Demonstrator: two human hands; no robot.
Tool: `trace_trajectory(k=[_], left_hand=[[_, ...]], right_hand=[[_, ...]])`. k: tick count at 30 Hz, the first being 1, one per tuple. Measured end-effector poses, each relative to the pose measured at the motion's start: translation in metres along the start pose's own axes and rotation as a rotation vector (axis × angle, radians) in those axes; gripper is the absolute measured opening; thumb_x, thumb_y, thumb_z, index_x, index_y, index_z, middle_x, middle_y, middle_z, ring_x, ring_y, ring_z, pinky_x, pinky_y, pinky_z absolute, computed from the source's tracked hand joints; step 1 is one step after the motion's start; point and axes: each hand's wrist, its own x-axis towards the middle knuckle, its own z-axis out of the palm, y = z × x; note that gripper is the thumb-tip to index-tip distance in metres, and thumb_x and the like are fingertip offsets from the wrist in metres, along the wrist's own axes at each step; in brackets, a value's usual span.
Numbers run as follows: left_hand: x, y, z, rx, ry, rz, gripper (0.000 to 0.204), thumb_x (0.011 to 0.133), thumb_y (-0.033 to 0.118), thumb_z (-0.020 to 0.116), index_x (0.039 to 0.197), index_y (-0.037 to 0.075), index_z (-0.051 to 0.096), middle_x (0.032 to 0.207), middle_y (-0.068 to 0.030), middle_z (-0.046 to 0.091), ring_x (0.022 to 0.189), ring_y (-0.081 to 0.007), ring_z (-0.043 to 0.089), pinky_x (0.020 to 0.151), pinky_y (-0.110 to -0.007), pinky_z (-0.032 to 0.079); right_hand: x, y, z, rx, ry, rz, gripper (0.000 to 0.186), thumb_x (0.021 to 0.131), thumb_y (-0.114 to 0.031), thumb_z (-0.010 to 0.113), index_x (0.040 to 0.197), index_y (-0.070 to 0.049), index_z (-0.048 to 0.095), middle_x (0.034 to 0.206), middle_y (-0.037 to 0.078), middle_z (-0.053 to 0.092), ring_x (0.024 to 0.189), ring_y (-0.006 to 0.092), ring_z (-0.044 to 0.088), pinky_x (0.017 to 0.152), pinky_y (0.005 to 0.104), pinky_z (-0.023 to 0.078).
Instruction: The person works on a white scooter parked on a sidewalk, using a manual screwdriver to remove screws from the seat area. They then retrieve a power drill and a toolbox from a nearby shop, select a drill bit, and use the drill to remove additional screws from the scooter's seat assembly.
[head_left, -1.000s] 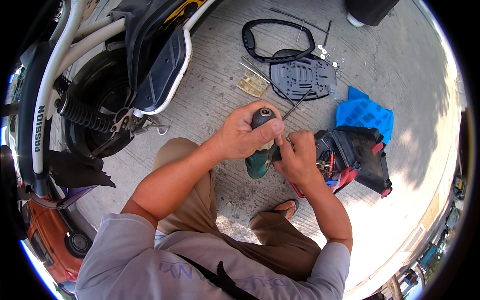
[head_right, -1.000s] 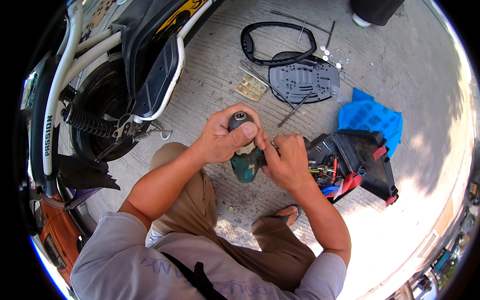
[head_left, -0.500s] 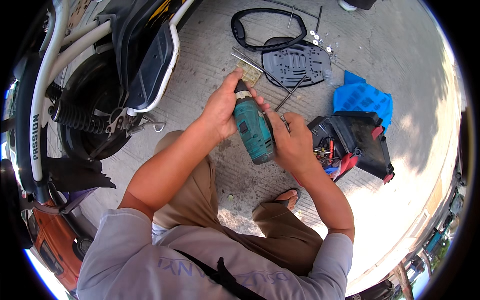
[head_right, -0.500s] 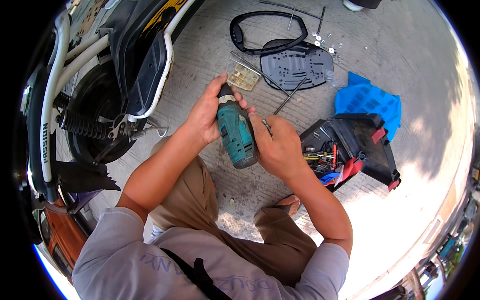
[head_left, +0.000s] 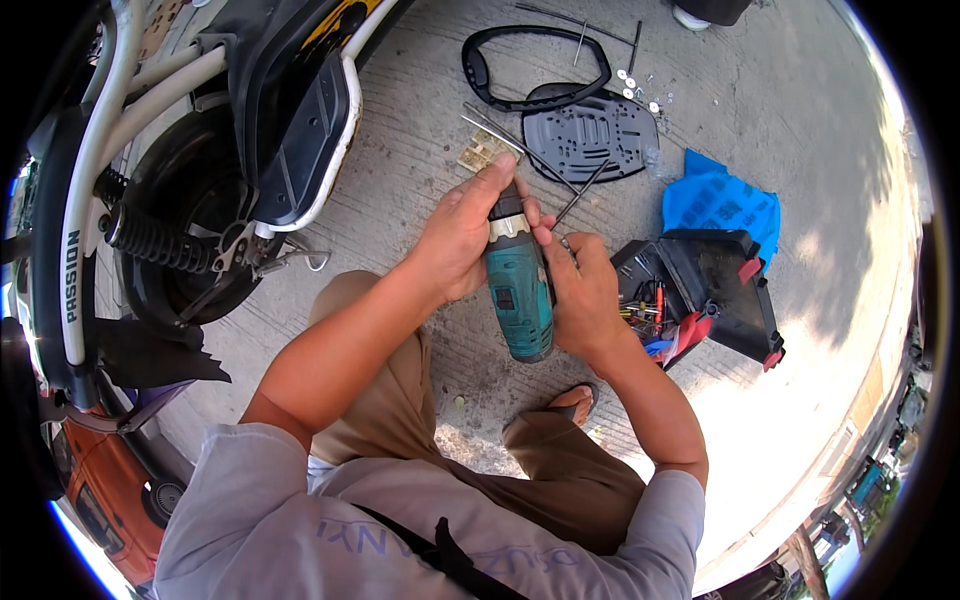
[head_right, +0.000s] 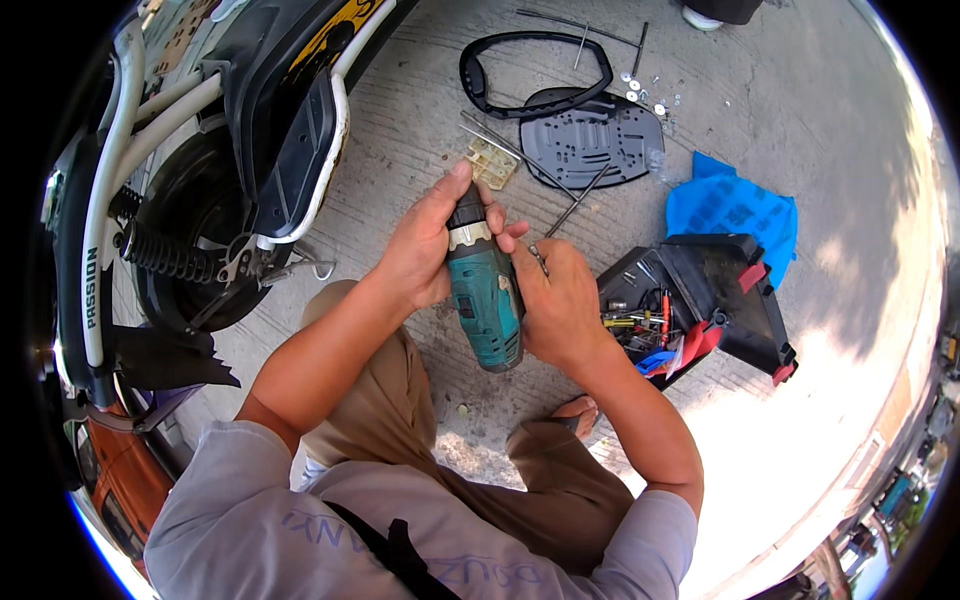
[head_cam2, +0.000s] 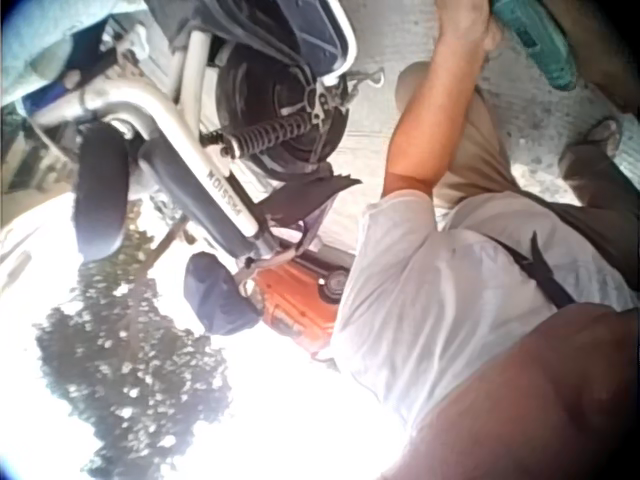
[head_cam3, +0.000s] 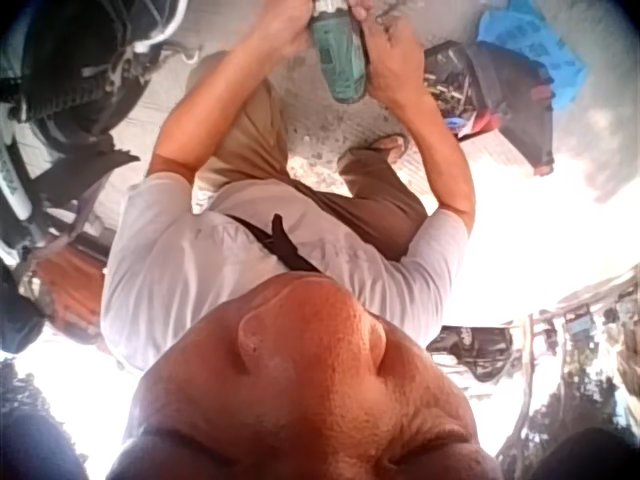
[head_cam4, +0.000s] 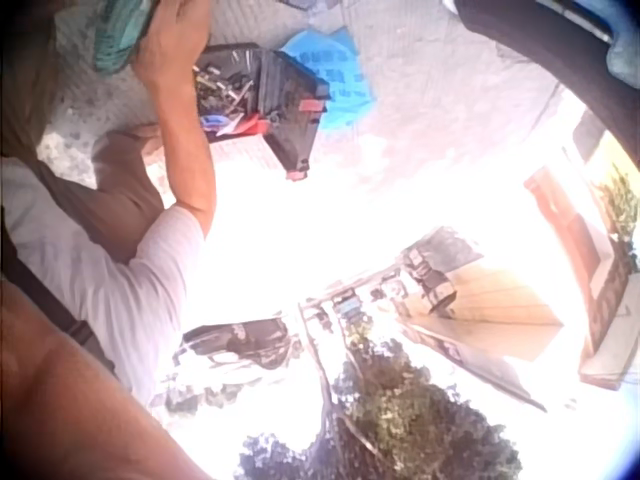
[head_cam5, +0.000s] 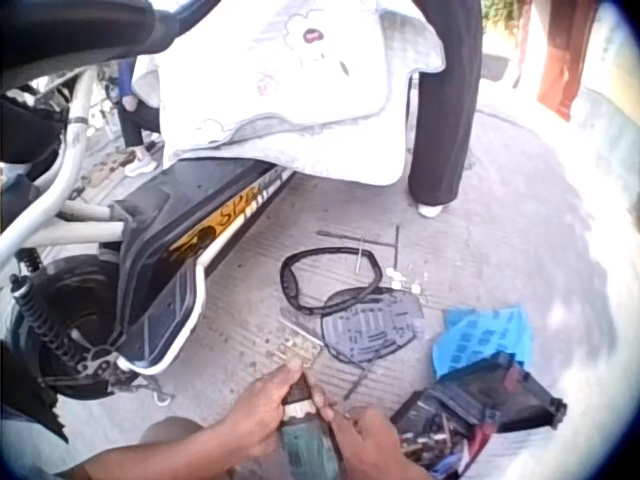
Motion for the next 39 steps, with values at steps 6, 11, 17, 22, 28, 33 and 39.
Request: trace_trajectory(k=[6, 11, 17, 22, 28, 33, 39], left_hand=[[-0.012, 0.002, 0.003, 0.099, -0.099, 0.065, 0.044, 0.11, 0.046, 0.054, 0.103, 0.002, 0.059, 0.092, -0.0115, 0.069, 0.091, -0.0244, 0.073, 0.108, -0.047, 0.054], [-0.015, 0.002, 0.003, 0.177, -0.121, 0.144, 0.041, 0.109, 0.044, 0.056, 0.105, 0.003, 0.06, 0.095, -0.0118, 0.07, 0.098, -0.0285, 0.074, 0.094, -0.046, 0.06], [-0.005, 0.006, -0.004, -0.167, 0.212, -0.064, 0.046, 0.104, 0.054, 0.06, 0.102, 0.008, 0.058, 0.089, -0.0082, 0.069, 0.095, -0.0325, 0.075, 0.089, -0.048, 0.061], [-0.007, 0.007, 0.006, -0.171, 0.204, -0.03, 0.047, 0.103, 0.056, 0.06, 0.101, 0.009, 0.057, 0.084, -0.0073, 0.068, 0.093, -0.033, 0.074, 0.094, -0.048, 0.059], [-0.017, 0.003, -0.001, 0.106, -0.201, 0.151, 0.044, 0.108, 0.049, 0.055, 0.105, 0.006, 0.056, 0.089, -0.0104, 0.069, 0.092, -0.0282, 0.074, 0.113, -0.045, 0.049], [-0.026, -0.003, 0.003, 0.263, -0.212, 0.205, 0.039, 0.111, 0.04, 0.054, 0.107, 0.002, 0.058, 0.096, -0.0142, 0.071, 0.096, -0.025, 0.073, 0.112, -0.045, 0.05], [-0.024, -0.005, 0.004, 0.403, -0.223, 0.365, 0.034, 0.111, 0.034, 0.056, 0.11, 0.001, 0.059, 0.101, -0.0134, 0.072, 0.103, -0.0212, 0.07, 0.102, -0.039, 0.053]], right_hand=[[-0.001, 0.007, 0.005, -0.075, 0.044, -0.097, 0.049, 0.076, -0.004, 0.072, 0.124, 0.003, 0.064, 0.105, 0.018, 0.058, 0.09, 0.0379, 0.061, 0.077, 0.0462, 0.05], [-0.004, 0.012, 0.006, -0.105, 0.077, -0.131, 0.051, 0.075, -0.005, 0.072, 0.125, 0.003, 0.065, 0.103, 0.018, 0.058, 0.088, 0.0373, 0.061, 0.076, 0.0456, 0.051], [0.001, 0.002, 0.001, -0.008, 0.053, -0.048, 0.064, 0.071, -0.01, 0.079, 0.133, 0.0, 0.064, 0.105, 0.018, 0.057, 0.089, 0.0355, 0.063, 0.072, 0.0419, 0.054], [0.004, -0.003, -0.006, 0.055, 0.024, 0.057, 0.068, 0.072, -0.014, 0.083, 0.136, -0.003, 0.063, 0.11, 0.018, 0.055, 0.09, 0.0372, 0.063, 0.073, 0.0424, 0.055], [0.003, 0.004, 0.0, 0.079, -0.078, -0.059, 0.041, 0.082, -0.009, 0.075, 0.12, -0.001, 0.062, 0.11, 0.021, 0.06, 0.094, 0.0412, 0.062, 0.075, 0.05, 0.053], [-0.004, 0.01, 0.008, 0.004, 0.05, -0.155, 0.021, 0.081, -0.003, 0.068, 0.1, 0.003, 0.063, 0.105, 0.02, 0.062, 0.091, 0.0391, 0.063, 0.076, 0.0487, 0.051], [0.003, 0.023, 0.006, -0.191, 0.183, -0.302, 0.019, 0.073, -0.002, 0.071, 0.091, 0.002, 0.063, 0.098, 0.014, 0.058, 0.087, 0.0335, 0.062, 0.075, 0.0461, 0.05]])
